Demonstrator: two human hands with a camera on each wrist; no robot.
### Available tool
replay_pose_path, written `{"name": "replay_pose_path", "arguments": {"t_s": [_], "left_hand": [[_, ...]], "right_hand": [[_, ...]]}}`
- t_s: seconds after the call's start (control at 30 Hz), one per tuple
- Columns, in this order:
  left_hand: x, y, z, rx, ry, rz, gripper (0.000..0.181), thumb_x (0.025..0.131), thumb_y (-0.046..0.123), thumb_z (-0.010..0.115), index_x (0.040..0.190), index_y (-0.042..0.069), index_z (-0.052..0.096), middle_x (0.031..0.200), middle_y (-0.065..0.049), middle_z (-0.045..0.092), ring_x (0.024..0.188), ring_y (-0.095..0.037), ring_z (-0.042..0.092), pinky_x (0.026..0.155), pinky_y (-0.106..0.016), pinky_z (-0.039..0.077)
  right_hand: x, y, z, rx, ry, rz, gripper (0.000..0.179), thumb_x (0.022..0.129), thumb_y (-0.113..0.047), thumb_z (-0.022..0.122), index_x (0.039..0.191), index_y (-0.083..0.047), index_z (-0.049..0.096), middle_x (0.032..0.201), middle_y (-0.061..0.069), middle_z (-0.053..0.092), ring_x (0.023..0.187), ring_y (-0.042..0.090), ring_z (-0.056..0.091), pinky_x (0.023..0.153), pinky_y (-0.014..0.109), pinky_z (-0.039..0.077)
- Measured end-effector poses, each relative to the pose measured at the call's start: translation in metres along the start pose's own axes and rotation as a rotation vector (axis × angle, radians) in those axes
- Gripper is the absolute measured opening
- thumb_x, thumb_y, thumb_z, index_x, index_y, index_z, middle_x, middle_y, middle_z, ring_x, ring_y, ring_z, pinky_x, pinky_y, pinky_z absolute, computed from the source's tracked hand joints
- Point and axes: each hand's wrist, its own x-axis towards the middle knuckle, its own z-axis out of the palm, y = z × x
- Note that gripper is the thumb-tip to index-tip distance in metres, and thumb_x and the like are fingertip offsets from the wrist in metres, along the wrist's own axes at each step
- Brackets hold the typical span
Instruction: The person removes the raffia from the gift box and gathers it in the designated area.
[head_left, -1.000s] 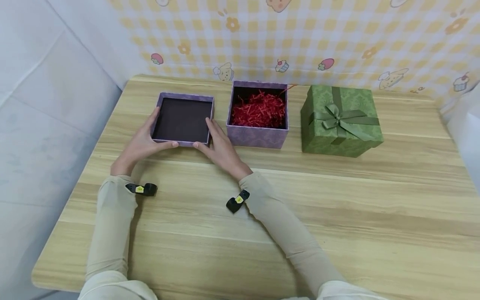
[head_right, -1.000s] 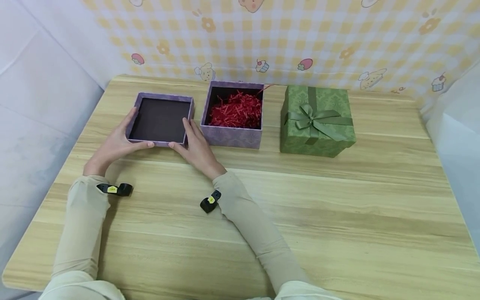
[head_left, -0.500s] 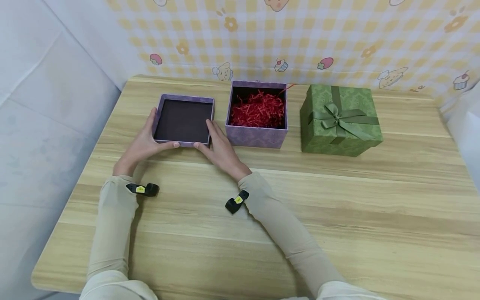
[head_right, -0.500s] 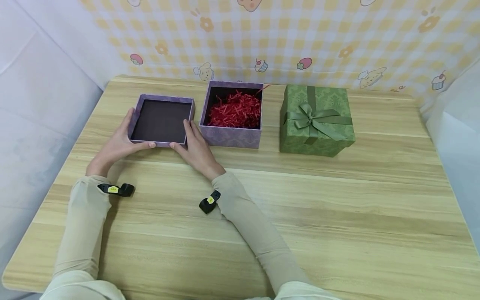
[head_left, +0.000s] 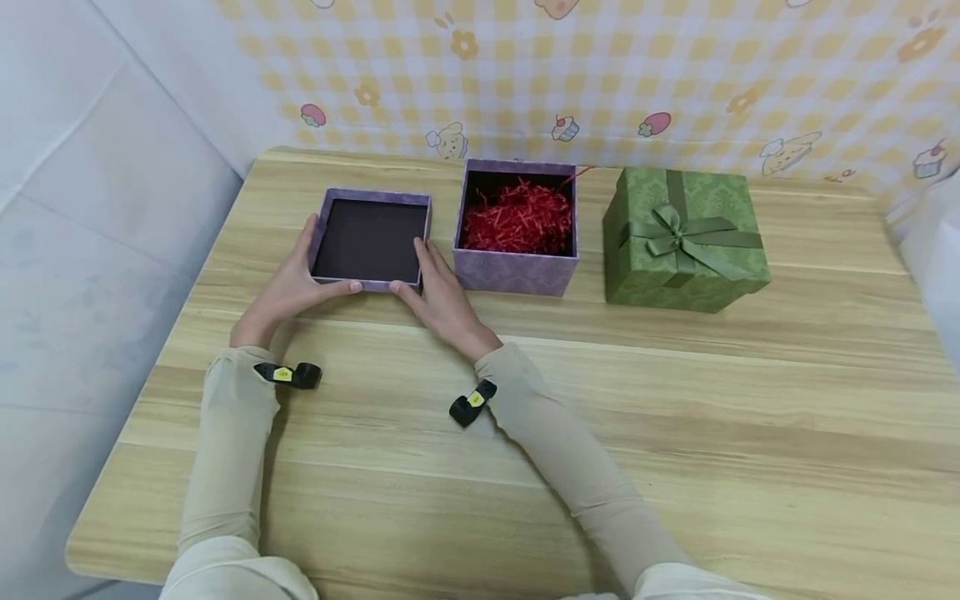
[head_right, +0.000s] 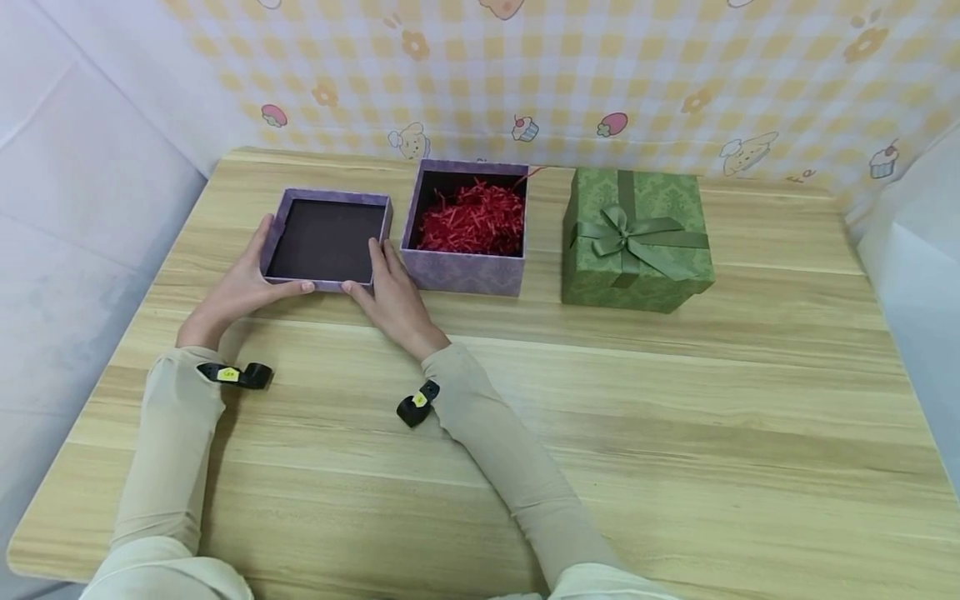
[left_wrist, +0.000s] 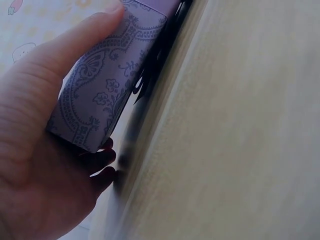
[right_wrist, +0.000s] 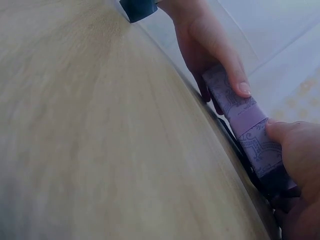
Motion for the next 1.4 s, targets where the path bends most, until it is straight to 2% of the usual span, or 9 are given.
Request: {"name": "replay_pose_path", "arguments": {"t_s": [0.57,0.77,0.97,1.17,1.4], "left_hand": [[0.0045,-0.0038,0.0002,0.021,0.016,0.015,0.121,0.071,0.036,0.081,0.15,0.022,-0.01,0.154,-0.002,0.0,0.139,-0.022,0.007,0.109,-0.049,0.012],[0.0035,-0.0039,0.0011,0.041,0.035,0.001,0.121,0.07,0.038,0.081,0.15,0.023,-0.009,0.154,-0.002,0.0,0.139,-0.023,0.007,0.108,-0.051,0.012],[0.0035,-0.0052,0.0025,0.059,0.035,-0.003,0.118,0.072,0.04,0.079,0.15,0.022,-0.008,0.154,-0.007,0.002,0.138,-0.028,0.009,0.108,-0.053,0.013],[0.0034,-0.0067,0.0052,0.044,0.022,-0.015,0.118,0.073,0.04,0.078,0.15,0.022,-0.009,0.154,-0.009,0.0,0.138,-0.03,0.008,0.107,-0.054,0.013],[0.0048,-0.0093,0.0063,0.041,0.02,-0.021,0.116,0.074,0.041,0.077,0.15,0.025,-0.01,0.154,-0.009,0.0,0.138,-0.032,0.008,0.106,-0.056,0.013]], "right_hand": [[0.003,-0.001,0.0026,-0.074,-0.009,0.005,0.076,0.095,-0.041,0.048,0.15,-0.008,0.007,0.154,0.018,0.005,0.139,0.025,0.013,0.109,0.034,0.019],[0.0047,-0.0015,0.002,-0.143,-0.067,-0.02,0.077,0.097,-0.04,0.045,0.15,-0.007,0.0,0.153,0.02,-0.003,0.139,0.03,0.009,0.11,0.035,0.015],[0.0042,-0.0023,0.0024,-0.161,-0.085,-0.016,0.079,0.097,-0.041,0.045,0.149,-0.008,-0.004,0.153,0.017,-0.009,0.139,0.03,0.006,0.111,0.036,0.011],[0.0032,-0.0024,0.0036,-0.171,-0.096,-0.006,0.08,0.097,-0.04,0.045,0.149,-0.008,-0.007,0.153,0.018,-0.01,0.139,0.029,0.004,0.111,0.035,0.01],[0.003,-0.0036,0.0028,-0.157,-0.081,-0.015,0.079,0.096,-0.039,0.047,0.15,-0.011,-0.004,0.153,0.019,-0.009,0.139,0.031,0.005,0.111,0.038,0.011]]}}
